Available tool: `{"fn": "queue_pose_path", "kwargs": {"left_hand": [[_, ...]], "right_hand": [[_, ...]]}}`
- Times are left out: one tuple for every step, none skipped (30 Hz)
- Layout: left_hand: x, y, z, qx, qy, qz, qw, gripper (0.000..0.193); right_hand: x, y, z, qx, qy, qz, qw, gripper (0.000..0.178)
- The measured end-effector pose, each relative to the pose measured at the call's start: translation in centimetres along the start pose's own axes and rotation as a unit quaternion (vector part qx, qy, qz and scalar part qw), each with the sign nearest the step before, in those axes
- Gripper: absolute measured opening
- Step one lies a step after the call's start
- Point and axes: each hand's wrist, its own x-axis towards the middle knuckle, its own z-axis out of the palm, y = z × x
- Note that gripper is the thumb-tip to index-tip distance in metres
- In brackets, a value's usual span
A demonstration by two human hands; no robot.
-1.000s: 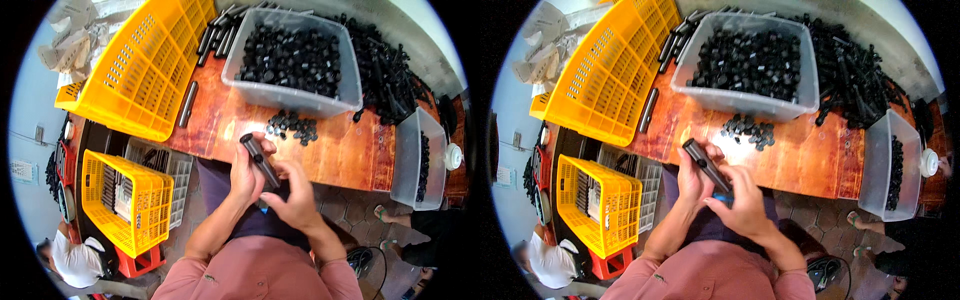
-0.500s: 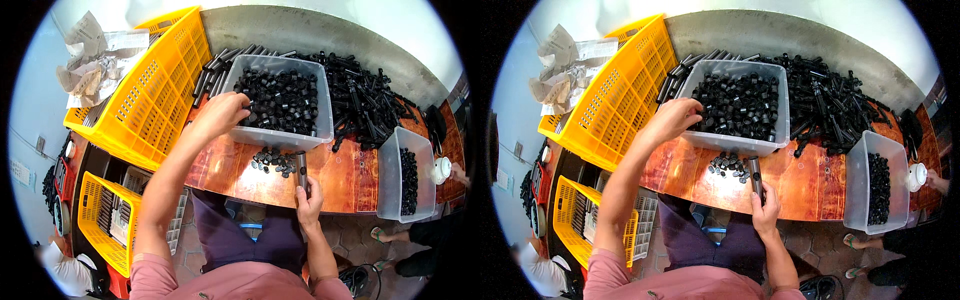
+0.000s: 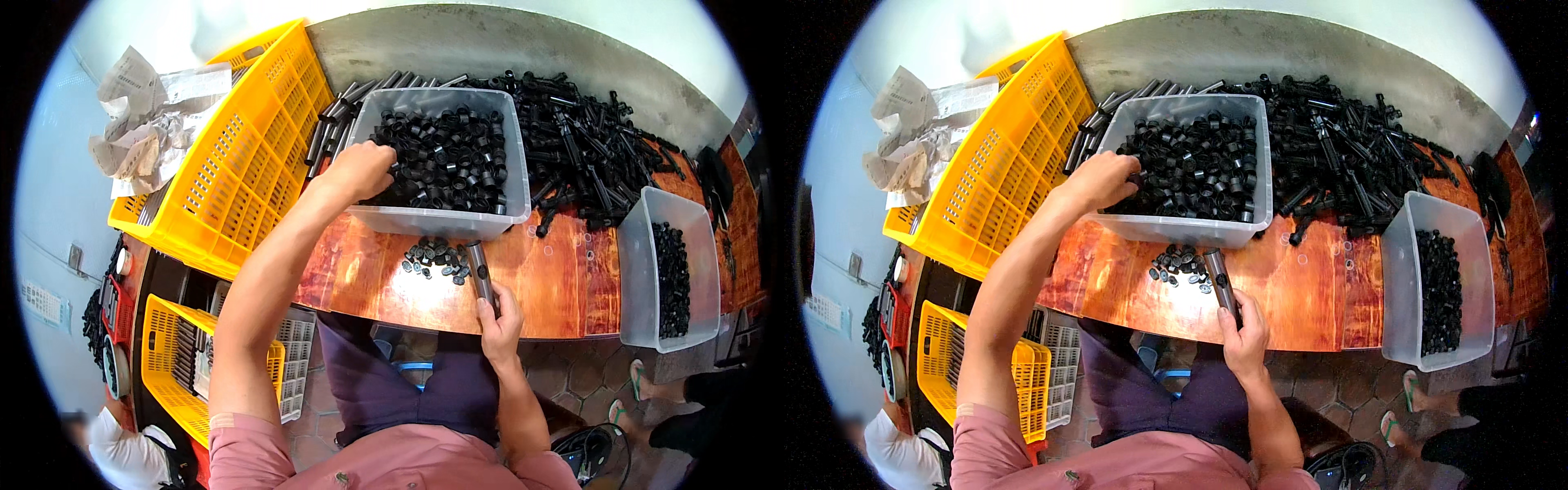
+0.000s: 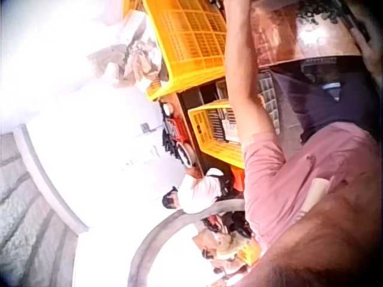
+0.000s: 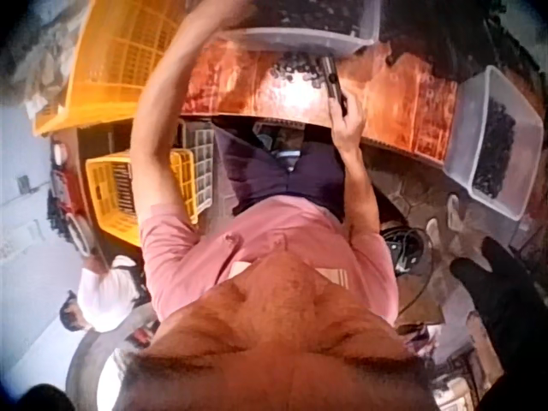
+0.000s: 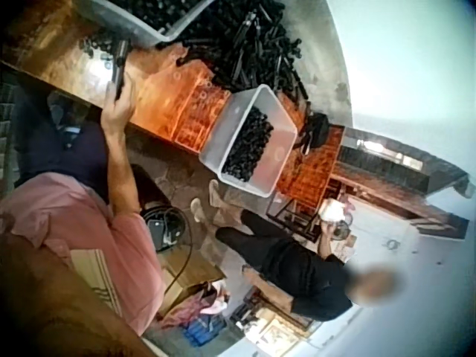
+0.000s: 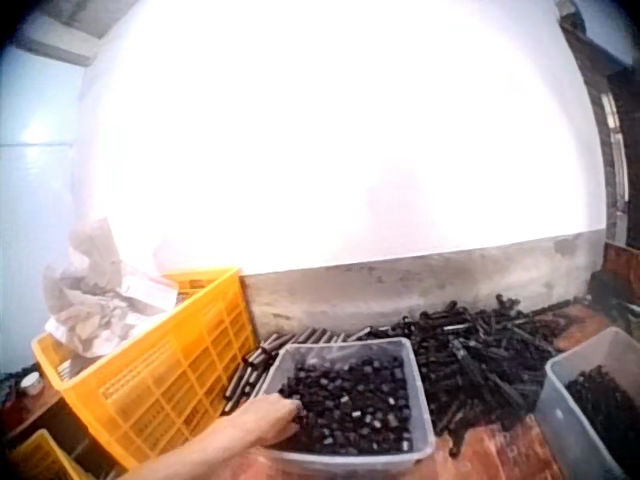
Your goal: The person assembles small black plastic caps onto cylindrical metal rods at a workbench. They pick up a rod, slide a cap onto it, and place the assembled unit on the table, repeating the process with multiple rods and caps.
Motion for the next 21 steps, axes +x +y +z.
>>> {"fn": "queue_pose_path", "kwargs": {"left_hand": [[-0.4, -0.6, 0.0, -0.071, 0.049, 0.018, 0.996, 0.032], [-0.8, -0.7, -0.3, -0.104, 0.094, 0.037, 0.989, 0.033], [-1.5, -0.4, -0.8, -0.138, 0.144, 0.035, 0.979, 0.032], [-2.6, 0.1, -1.5, -0.171, 0.195, 0.031, 0.965, 0.031], [-3.6, 1.0, -2.2, -0.237, 0.215, 0.012, 0.947, 0.030], [-4.9, 2.3, -2.9, -0.302, 0.232, -0.007, 0.925, 0.028], [-6.0, 3.6, -3.1, -0.327, 0.257, -0.013, 0.909, 0.026], [-7.2, 4.5, -2.1, -0.406, 0.255, -0.019, 0.877, 0.025], [-9.1, 5.9, -1.4, -0.488, 0.235, -0.039, 0.839, 0.025], [-10.7, 7.4, -0.6, -0.569, 0.213, -0.058, 0.792, 0.025], [-12.2, 8.9, 0.4, -0.655, 0.209, -0.062, 0.724, 0.028], [-13.3, 10.2, 2.2, -0.736, 0.204, -0.064, 0.642, 0.032], [-14.3, 10.6, 4.5, -0.756, 0.162, -0.046, 0.632, 0.034], [-14.9, 11.3, 6.7, -0.752, 0.175, -0.031, 0.635, 0.036], [-15.4, 12.2, 8.4, -0.775, 0.156, -0.065, 0.608, 0.036], [-15.8, 12.9, 9.5, -0.797, 0.138, -0.099, 0.580, 0.036], [-16.0, 13.2, 9.8, -0.798, 0.114, -0.118, 0.580, 0.036], [-16.3, 13.3, 10.1, -0.798, 0.089, -0.137, 0.580, 0.037], [-16.8, 13.1, 10.6, -0.803, 0.066, -0.138, 0.577, 0.036], [-17.0, 13.0, 10.4, -0.812, 0.068, -0.136, 0.564, 0.035], [-17.1, 12.9, 10.0, -0.821, 0.070, -0.134, 0.551, 0.034]], "right_hand": [[0.0, -0.1, 0.1, -0.006, 0.001, -0.011, 1.000, 0.029], [0.0, -0.2, 0.1, -0.015, 0.002, -0.019, 1.000, 0.029], [0.0, -0.2, 0.0, -0.025, 0.002, -0.027, 0.999, 0.029], [0.1, -0.5, 0.0, -0.020, -0.002, -0.027, 0.999, 0.029], [0.1, -0.7, -0.1, -0.020, -0.004, -0.025, 0.999, 0.029], [0.0, -0.7, -0.2, -0.020, -0.003, -0.023, 1.000, 0.029], [0.0, -0.4, -0.2, 0.002, 0.000, -0.005, 1.000, 0.029], [-0.1, -0.2, -0.3, -0.004, 0.000, -0.006, 1.000, 0.029], [-0.1, -0.4, -0.4, -0.004, -0.007, -0.010, 1.000, 0.030], [-0.4, -0.5, -0.6, -0.007, -0.012, -0.013, 1.000, 0.030], [-0.9, -1.1, -0.4, 0.041, -0.039, 0.030, 0.998, 0.030], [-1.5, -1.3, -0.3, 0.073, -0.059, 0.052, 0.994, 0.030], [-2.1, -1.7, -0.2, 0.105, -0.078, 0.074, 0.989, 0.030], [-2.5, -1.9, -0.1, 0.136, -0.099, 0.095, 0.981, 0.030], [-3.1, -1.5, -0.1, 0.109, -0.110, 0.087, 0.984, 0.031], [-3.4, -1.6, -0.3, 0.088, -0.125, 0.086, 0.984, 0.031], [-3.4, -2.1, -0.5, 0.069, -0.140, 0.083, 0.984, 0.031], [-3.5, -2.6, -0.6, 0.049, -0.155, 0.080, 0.983, 0.032], [-3.6, -3.0, -0.7, 0.029, -0.167, 0.063, 0.984, 0.032], [-3.5, -3.5, -0.8, 0.007, -0.172, 0.042, 0.984, 0.032], [-3.5, -3.7, -0.8, -0.014, -0.178, 0.022, 0.984, 0.033]]}}
